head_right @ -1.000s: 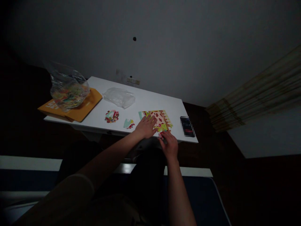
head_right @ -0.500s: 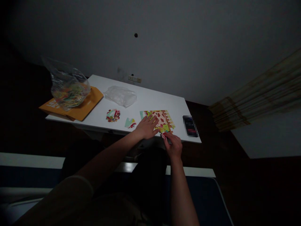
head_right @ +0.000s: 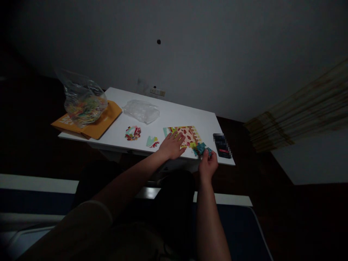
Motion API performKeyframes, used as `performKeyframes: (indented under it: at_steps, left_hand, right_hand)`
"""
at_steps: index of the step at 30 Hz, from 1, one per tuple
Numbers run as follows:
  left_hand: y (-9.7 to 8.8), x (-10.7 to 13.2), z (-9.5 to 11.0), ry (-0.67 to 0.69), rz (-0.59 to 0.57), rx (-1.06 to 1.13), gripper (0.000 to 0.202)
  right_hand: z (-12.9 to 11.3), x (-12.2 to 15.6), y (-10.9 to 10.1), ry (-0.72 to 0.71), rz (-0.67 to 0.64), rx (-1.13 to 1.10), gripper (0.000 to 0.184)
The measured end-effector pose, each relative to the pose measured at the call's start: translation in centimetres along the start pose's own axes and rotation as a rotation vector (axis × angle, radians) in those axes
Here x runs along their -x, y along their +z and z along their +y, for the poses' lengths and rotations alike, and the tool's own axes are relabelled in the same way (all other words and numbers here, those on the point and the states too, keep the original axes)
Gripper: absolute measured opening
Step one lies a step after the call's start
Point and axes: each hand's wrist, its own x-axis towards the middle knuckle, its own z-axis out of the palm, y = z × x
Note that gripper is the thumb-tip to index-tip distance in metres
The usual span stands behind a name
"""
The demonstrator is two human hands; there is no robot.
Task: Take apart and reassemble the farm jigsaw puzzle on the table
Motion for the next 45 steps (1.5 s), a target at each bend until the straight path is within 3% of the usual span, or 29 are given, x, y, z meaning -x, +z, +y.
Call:
performKeyframes:
  at_steps: [6,9,13,16,21,24,28,32,35,37,40,42,45]
  left_hand:
    - [-1.4,1.3,0.1,0.08,0.231,0.154,0.056]
    - [-1.6,2.5,0.1,0.146,0.25,0.32,0.048]
    - [-1.8,4.6,-0.7,0.068,0.298,0.468,0.041]
    - [-3.0,6.7,-3.0,0.028,0.372,0.414,0.033]
    - [-5.4,10.2,-8.0,0.11,0.432,0.221,0.033]
    - [-5.2,11.8,-9.3,0.094,0.455,0.151,0.037]
    - [-3.8,13.0,-9.2,0.05,0.491,0.151,0.043]
    - [-3.3,13.1,-9.1,0.028,0.516,0.15,0.037]
    - [-3.4,12.8,-8.3,0.047,0.558,0.131,0.035]
    - [-3.4,12.4,-7.0,0.081,0.566,0.11,0.033]
    - [-3.1,11.1,-4.0,0.149,0.483,0.085,0.033]
    - [-2.7,9.6,-1.8,0.18,0.385,0.069,0.039]
    - [-2.2,6.6,0.9,0.168,0.247,0.027,0.057]
  right_hand:
    - [-1.7,1.5,1.4,-0.056,-0.161,-0.061,0.05]
    - [-3.2,2.5,2.6,-0.132,-0.283,-0.057,0.045]
    - [-5.7,3.7,4.4,-0.301,-0.383,-0.078,0.039]
    - [-7.4,4.4,5.8,-0.446,-0.464,-0.087,0.033]
    - [-9.1,5.6,9.4,-0.642,-0.648,-0.031,0.033]
    - [-9.4,6.5,11.5,-0.748,-0.718,0.035,0.037]
    - [-9.6,7.4,12.5,-0.797,-0.78,0.152,0.051]
    - [-9.3,7.5,11.3,-0.819,-0.726,0.102,0.058]
    - [-7.9,7.0,9.0,-0.825,-0.573,0.077,0.05]
    - [-6.3,6.3,6.9,-0.779,-0.433,0.129,0.044]
    - [-3.5,4.7,3.4,-0.675,-0.267,0.273,0.044]
    - [-1.8,3.6,1.1,-0.626,-0.247,0.371,0.049]
    - [0.2,2.6,-2.0,-0.63,-0.382,0.474,0.052]
